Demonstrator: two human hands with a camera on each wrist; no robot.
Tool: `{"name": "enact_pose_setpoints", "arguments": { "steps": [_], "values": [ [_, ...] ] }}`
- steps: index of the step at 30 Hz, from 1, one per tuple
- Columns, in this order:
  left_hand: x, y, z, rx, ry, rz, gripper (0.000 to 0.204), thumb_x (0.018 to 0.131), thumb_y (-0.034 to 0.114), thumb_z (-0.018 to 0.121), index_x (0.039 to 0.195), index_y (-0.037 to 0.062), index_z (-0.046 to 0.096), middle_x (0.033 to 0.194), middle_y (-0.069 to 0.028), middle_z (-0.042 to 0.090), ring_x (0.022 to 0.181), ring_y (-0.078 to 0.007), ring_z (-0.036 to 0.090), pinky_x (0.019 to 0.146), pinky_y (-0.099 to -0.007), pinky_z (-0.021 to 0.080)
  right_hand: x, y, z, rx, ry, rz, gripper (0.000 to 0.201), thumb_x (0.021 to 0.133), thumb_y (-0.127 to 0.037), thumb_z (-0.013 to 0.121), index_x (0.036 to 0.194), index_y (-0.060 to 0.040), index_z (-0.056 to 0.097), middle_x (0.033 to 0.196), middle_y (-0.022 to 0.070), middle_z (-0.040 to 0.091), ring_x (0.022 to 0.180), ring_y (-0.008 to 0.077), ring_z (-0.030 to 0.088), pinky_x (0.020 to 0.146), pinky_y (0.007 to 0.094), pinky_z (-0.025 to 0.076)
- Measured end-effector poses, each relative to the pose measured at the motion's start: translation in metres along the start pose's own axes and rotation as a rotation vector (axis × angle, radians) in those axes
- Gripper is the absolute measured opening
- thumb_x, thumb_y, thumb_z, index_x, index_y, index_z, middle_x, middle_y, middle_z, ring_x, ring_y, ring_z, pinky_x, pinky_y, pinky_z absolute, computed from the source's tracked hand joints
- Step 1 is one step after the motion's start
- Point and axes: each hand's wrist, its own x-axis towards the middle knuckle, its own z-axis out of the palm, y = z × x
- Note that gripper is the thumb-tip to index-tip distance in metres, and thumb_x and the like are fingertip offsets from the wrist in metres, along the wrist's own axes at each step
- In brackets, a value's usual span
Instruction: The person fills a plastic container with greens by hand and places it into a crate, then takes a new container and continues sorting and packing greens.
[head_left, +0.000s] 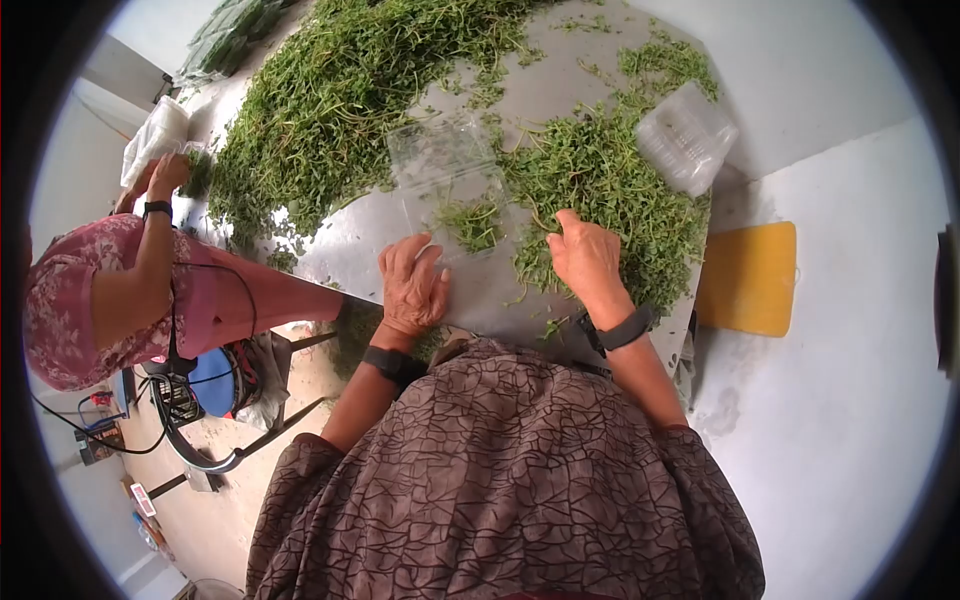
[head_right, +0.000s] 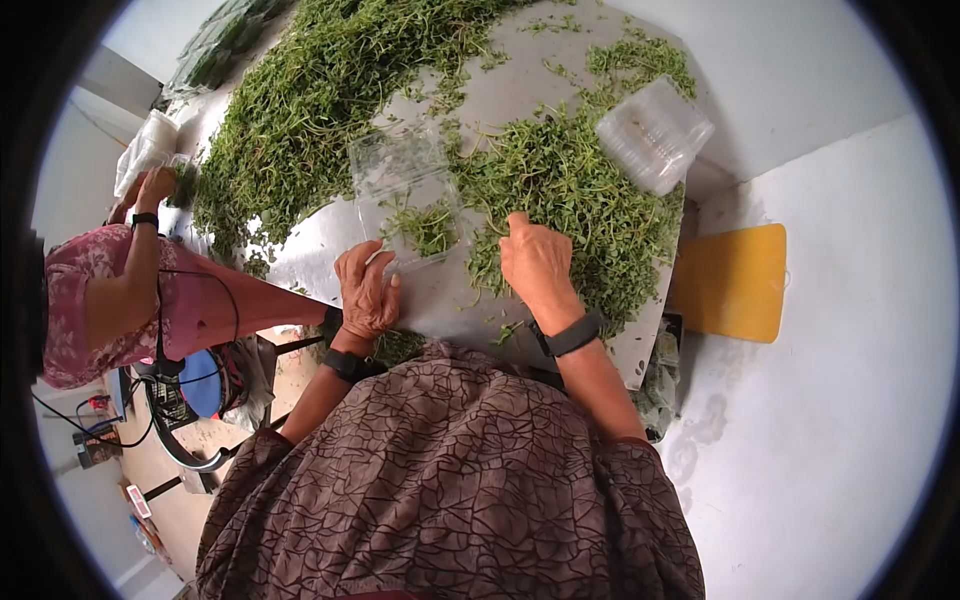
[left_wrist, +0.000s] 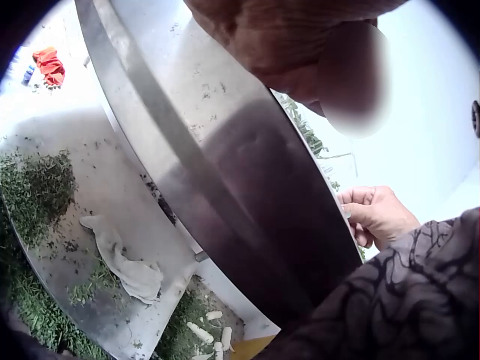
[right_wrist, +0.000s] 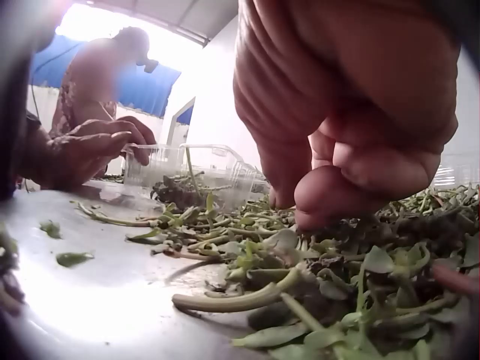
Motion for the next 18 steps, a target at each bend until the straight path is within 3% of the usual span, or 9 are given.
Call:
{"name": "enact_pose_setpoints", "arguments": {
  "steps": [4, 6, 7, 9, 10, 11, 13, 15, 18],
  "values": [
    [0.001, 0.001, -0.002, -0.079, -0.008, -0.009, 0.033, 0.071, 0.008, 0.062, 0.103, 0.0038, 0.056, 0.113, -0.0141, 0.049, 0.104, -0.034, 0.048, 0.09, -0.0453, 0.035, 0.005, -0.001, 0.004, -0.1, -0.011, -0.029, 0.015, 0.075, -0.007, 0.061, 0.068, -0.0031, 0.049, 0.049, 0.0124, 0.048, 0.046, 0.0311, 0.054, 0.044, 0.039, 0.041],
    [0.002, 0.0, -0.002, -0.09, -0.001, -0.01, 0.032, 0.071, 0.009, 0.062, 0.102, 0.0035, 0.056, 0.113, -0.0143, 0.049, 0.104, -0.0343, 0.048, 0.09, -0.0452, 0.036, 0.005, -0.006, -0.003, -0.039, 0.176, -0.004, 0.011, 0.076, -0.007, 0.061, 0.068, -0.0023, 0.054, 0.05, 0.0132, 0.049, 0.044, 0.0294, 0.052, 0.043, 0.0371, 0.04],
    [0.001, 0.0, -0.002, -0.103, -0.004, -0.016, 0.032, 0.071, 0.009, 0.063, 0.102, 0.0032, 0.056, 0.113, -0.0145, 0.049, 0.104, -0.0346, 0.048, 0.09, -0.0452, 0.037, 0.005, -0.009, -0.008, -0.048, 0.178, -0.008, 0.011, 0.076, -0.007, 0.061, 0.068, -0.0023, 0.054, 0.05, 0.0132, 0.049, 0.044, 0.0294, 0.052, 0.043, 0.0371, 0.04],
    [0.001, 0.001, -0.002, -0.133, 0.009, -0.016, 0.032, 0.072, 0.01, 0.063, 0.102, 0.003, 0.056, 0.113, -0.0147, 0.049, 0.104, -0.0348, 0.048, 0.089, -0.045, 0.037, 0.009, -0.017, -0.025, 0.365, 0.219, 0.284, 0.005, 0.077, -0.008, 0.063, 0.075, -0.0034, 0.061, 0.049, 0.0095, 0.049, 0.041, 0.019, 0.048, 0.043, 0.032, 0.038],
    [0.002, 0.0, -0.003, -0.153, 0.014, -0.012, 0.031, 0.072, 0.01, 0.063, 0.102, 0.0028, 0.056, 0.113, -0.0149, 0.049, 0.103, -0.035, 0.048, 0.089, -0.0448, 0.037, 0.01, -0.022, -0.038, 0.527, 0.159, 0.355, 0.006, 0.079, -0.006, 0.063, 0.083, -0.0025, 0.064, 0.052, 0.0035, 0.052, 0.046, 0.0075, 0.044, 0.044, 0.0252, 0.036],
    [0.002, -0.001, -0.003, -0.152, 0.023, -0.016, 0.031, 0.072, 0.01, 0.063, 0.102, 0.0028, 0.056, 0.113, -0.0149, 0.049, 0.103, -0.035, 0.048, 0.089, -0.0448, 0.037, 0.013, -0.032, -0.048, 0.524, 0.157, 0.345, 0.006, 0.079, -0.006, 0.063, 0.083, -0.0025, 0.064, 0.052, 0.0035, 0.052, 0.046, 0.0075, 0.044, 0.044, 0.0252, 0.036],
    [0.003, -0.001, -0.004, -0.157, 0.04, 0.034, 0.033, 0.07, 0.01, 0.065, 0.1, 0.0018, 0.055, 0.11, -0.0152, 0.05, 0.1, -0.0348, 0.05, 0.085, -0.0445, 0.039, 0.019, -0.056, -0.069, 0.823, 0.171, 0.35, 0.005, 0.08, -0.002, 0.062, 0.084, -0.0006, 0.063, 0.057, -0.0015, 0.053, 0.052, 0.0025, 0.043, 0.046, 0.021, 0.035],
    [0.002, -0.002, -0.005, -0.169, 0.04, 0.037, 0.033, 0.07, 0.01, 0.065, 0.101, 0.0018, 0.054, 0.111, -0.0152, 0.05, 0.1, -0.0349, 0.05, 0.085, -0.0445, 0.039, 0.021, -0.076, -0.068, 0.85, 0.153, 0.342, 0.008, 0.079, 0.0, 0.062, 0.087, 0.0004, 0.062, 0.062, -0.0019, 0.055, 0.053, 0.003, 0.045, 0.047, 0.0197, 0.036],
    [0.003, -0.003, -0.005, -0.193, 0.028, 0.044, 0.035, 0.071, 0.009, 0.064, 0.103, 0.0021, 0.053, 0.111, -0.0153, 0.05, 0.099, -0.035, 0.05, 0.085, -0.0445, 0.04, 0.02, -0.084, -0.046, 0.652, -0.036, 0.172, 0.015, 0.081, -0.007, 0.064, 0.093, 0.0016, 0.062, 0.056, 0.0052, 0.056, 0.048, 0.0085, 0.046, 0.047, 0.0238, 0.04]
  ]
}}
